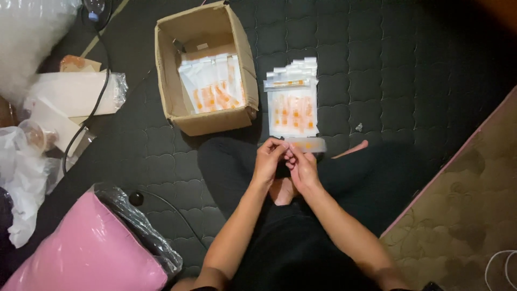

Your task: Organizing and stacking strips of plastic packets from a cardboard box onto the floor mat.

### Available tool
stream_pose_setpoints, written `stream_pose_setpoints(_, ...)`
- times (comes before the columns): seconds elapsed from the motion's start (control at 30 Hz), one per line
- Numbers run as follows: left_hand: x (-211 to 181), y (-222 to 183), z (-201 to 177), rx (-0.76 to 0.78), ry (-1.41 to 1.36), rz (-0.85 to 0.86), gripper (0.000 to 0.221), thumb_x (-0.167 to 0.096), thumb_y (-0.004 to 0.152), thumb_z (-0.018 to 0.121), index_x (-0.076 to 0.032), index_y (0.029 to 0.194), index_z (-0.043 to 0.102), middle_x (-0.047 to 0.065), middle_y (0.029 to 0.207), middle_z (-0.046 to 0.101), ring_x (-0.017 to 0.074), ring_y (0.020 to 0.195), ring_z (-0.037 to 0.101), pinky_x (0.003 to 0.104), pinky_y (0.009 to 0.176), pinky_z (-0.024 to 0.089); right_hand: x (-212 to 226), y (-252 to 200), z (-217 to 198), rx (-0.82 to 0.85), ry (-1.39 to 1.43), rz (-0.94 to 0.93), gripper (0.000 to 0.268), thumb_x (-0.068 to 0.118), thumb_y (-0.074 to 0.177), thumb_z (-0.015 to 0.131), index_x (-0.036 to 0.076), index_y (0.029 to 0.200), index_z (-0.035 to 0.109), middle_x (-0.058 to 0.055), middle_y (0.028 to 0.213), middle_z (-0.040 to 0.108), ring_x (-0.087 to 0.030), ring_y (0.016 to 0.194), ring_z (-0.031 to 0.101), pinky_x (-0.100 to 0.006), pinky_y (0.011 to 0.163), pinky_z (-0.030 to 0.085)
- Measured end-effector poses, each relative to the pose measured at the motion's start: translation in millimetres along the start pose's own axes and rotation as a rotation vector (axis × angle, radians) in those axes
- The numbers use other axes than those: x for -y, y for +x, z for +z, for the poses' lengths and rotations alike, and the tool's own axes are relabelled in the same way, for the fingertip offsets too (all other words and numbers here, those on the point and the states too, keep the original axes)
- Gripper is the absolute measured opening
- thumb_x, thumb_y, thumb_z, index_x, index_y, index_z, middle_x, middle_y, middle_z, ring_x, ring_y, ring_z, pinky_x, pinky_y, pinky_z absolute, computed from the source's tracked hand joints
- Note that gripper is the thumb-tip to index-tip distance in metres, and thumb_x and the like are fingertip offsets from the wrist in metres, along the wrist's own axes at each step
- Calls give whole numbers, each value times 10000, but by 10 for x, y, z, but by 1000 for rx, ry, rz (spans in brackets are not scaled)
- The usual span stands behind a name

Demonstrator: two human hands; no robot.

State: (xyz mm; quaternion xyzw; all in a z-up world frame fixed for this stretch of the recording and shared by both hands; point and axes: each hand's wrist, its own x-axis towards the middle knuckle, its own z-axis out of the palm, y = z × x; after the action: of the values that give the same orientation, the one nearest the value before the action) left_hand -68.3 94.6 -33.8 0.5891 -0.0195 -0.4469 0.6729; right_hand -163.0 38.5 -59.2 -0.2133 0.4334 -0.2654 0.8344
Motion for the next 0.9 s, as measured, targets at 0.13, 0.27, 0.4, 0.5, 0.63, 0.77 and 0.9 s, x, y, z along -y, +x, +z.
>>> stream_pose_setpoints(0.13,-7,103,-70,29,-25,41,83,-15,886,724,30,953,705,165,791,678,219,666,735,272,603,633,188,0,87,0,-8,-82,160,178,983,684,113,884,576,-13,615,489,-162,615,560,-227,555,333)
stream_pose_setpoints(0.27,-114,144,-117,38,-28,43,97,-13,887,712,45,963,691,142,784,635,212,652,721,243,595,619,412,46,-68,-59,69,-130,136,143,972,706,126,891,597,24,699,497,-121,586,518,-237,556,380)
stream_pose_setpoints(0.4,-178,218,-192,-30,-13,102,83,-30,901,707,25,960,688,115,785,620,191,637,711,225,576,602,687,41,-137,-92,58,-201,137,137,976,700,143,901,585,50,733,478,-103,596,514,-224,573,382)
stream_pose_setpoints(0.5,-216,273,-251,-78,-4,136,75,-41,910,713,14,957,693,101,770,619,176,633,702,218,570,585,815,46,-213,-107,35,-253,157,122,980,697,146,888,572,38,715,502,-109,591,530,-226,583,394)
stream_pose_setpoints(0.63,-293,285,-268,-135,7,159,62,-50,927,702,2,959,693,74,757,612,152,630,691,201,573,566,907,63,-276,-144,43,-314,148,130,986,703,153,936,566,52,752,520,-97,574,520,-235,601,398)
stream_pose_setpoints(0.77,-314,286,-284,-148,29,164,80,-73,918,729,-13,957,694,64,771,623,143,642,690,193,568,551,986,73,-337,-117,-7,-315,151,174,979,721,144,967,574,52,757,524,-89,595,530,-233,616,409)
stream_pose_setpoints(0.9,-254,317,-312,-147,17,155,82,-75,918,731,-17,962,695,69,780,625,153,645,689,201,570,534,990,61,-294,-125,14,-317,133,158,972,718,143,954,587,46,741,501,-106,604,520,-237,619,403)
